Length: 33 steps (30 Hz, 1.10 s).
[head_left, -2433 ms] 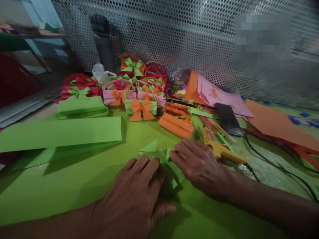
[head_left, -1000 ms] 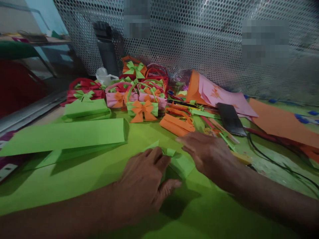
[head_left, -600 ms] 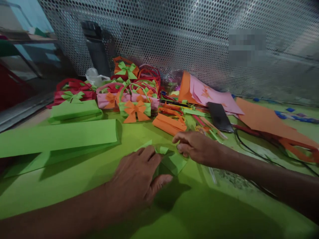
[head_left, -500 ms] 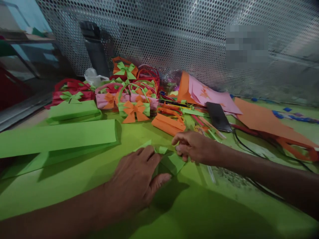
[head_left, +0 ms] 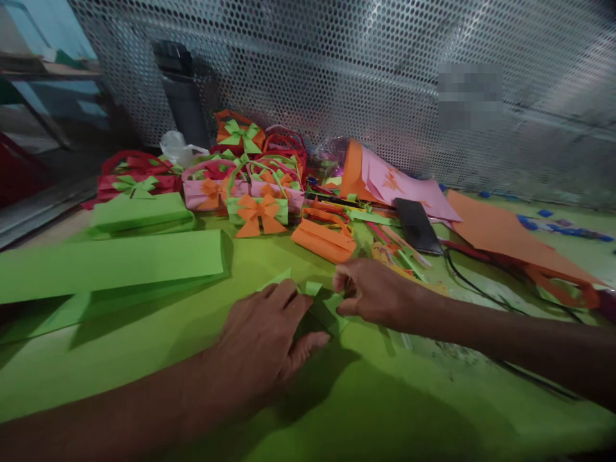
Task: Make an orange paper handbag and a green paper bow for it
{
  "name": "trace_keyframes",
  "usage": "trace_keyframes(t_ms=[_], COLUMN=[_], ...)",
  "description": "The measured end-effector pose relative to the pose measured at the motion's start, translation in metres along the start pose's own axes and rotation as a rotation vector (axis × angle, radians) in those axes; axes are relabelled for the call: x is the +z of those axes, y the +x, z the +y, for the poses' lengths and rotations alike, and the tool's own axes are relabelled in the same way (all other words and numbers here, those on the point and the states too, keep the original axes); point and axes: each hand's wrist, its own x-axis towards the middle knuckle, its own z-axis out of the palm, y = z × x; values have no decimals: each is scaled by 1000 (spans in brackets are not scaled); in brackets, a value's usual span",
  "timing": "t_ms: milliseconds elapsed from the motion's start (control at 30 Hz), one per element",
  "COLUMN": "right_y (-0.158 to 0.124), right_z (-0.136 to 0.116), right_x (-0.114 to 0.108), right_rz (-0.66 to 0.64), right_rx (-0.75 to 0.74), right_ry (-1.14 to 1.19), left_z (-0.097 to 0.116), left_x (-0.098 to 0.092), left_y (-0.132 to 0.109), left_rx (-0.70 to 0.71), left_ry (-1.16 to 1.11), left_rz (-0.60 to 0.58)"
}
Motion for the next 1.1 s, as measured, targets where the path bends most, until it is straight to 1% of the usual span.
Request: trace_keyframes(t_ms=[67, 133, 200, 267, 333, 400, 500, 567, 700, 833, 933, 1100], right_y=[-2, -5, -6, -6, -5, -3, 0, 1, 3, 5, 10, 16], right_z=[-5, -10, -13, -13, -10, -7, -6, -5, 4, 13, 16, 19], right_x=[0, -1, -2, -2, -2, -3, -7, -10, -13, -13, -13, -10], right_rz=[20, -35, -82, -74, -37, -32, -102, -131, -158, -256, -271, -317], right_rx=[-18, -7, 2, -20, -34, -12, 96, 133, 82, 33, 40, -4], right_ry=[-115, -213, -238, -208, -150, -39, 247, 400, 555, 711, 763, 867], left_z=[0, 0, 0, 0, 0, 0, 0, 0, 0, 0, -1, -4], left_x=[1, 2, 2, 2, 1, 0, -1, -1, -1, -2, -3, 0], left_y=[0, 0, 0, 0, 0, 0, -1, -2, -2, 0, 1, 1], left_rx=[-5, -6, -9, -8, -7, -3, 1, 0, 8, 26, 38, 51], left_ry=[6, 14, 20, 19, 17, 19, 25, 21, 8, 2, -4, -35], left_rz=[-4, -8, -12, -12, -9, -10, -11, -12, -9, -8, -12, -2])
